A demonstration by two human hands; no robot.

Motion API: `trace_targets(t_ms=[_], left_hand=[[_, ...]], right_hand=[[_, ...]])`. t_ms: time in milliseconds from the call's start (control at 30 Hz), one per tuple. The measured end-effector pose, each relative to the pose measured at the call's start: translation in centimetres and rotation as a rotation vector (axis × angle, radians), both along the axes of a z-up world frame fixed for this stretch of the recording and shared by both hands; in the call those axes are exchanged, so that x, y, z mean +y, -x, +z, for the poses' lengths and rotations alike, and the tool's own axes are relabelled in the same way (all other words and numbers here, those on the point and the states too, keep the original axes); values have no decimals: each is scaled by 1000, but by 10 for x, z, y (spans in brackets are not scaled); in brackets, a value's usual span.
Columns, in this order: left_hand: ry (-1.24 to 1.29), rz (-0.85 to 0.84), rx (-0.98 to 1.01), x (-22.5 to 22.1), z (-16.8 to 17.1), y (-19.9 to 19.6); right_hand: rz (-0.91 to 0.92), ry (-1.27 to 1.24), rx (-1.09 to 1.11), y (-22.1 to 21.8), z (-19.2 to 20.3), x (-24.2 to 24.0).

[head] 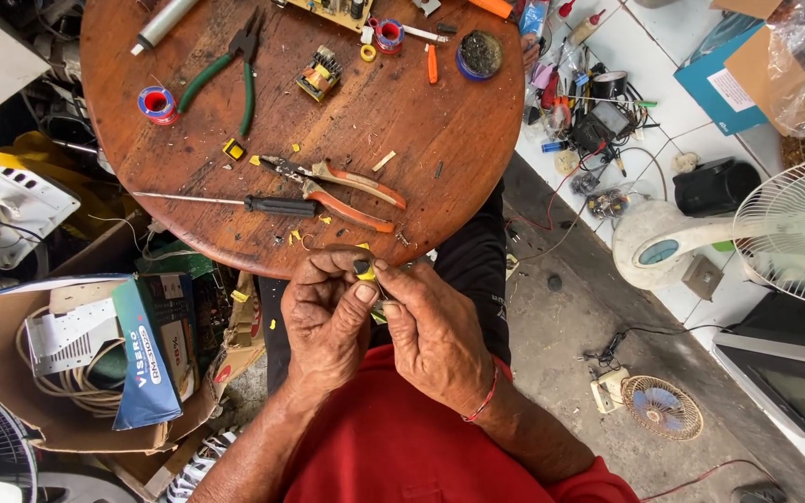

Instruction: The person is repairing an electronic component by stripping the enamel off a copper wire with a utility knife and winding it around a small transformer core on a workbench.

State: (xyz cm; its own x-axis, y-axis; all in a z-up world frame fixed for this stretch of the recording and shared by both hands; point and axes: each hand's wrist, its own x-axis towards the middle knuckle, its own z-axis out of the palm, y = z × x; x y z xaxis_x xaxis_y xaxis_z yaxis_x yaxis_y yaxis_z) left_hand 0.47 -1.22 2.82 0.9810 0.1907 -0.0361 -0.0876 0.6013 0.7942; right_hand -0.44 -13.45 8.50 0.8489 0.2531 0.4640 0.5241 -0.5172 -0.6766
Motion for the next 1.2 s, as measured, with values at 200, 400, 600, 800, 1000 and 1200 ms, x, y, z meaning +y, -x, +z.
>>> trace_targets(t_ms=[200, 400, 600, 800, 1000, 1200], left_hand=[[-171, 85, -220, 0, -2, -6], [-356, 184, -412, 4, -9, -9], [-379, 63, -419, 11, -19, -12], [-339, -45, -264, 40, -42, -28], [-1061, -26, -285, 81, -87, -59], [-1268, -70, -315, 91, -103, -64]], right_hand=[[22, -218, 152, 0, -3, 4], [49, -377, 362, 0, -15, 0], [63, -337, 421, -8, -20, -12], [59, -56, 449, -23, -66, -17], [107, 417, 219, -59, -81, 2], [121, 640, 299, -77, -110, 12]])
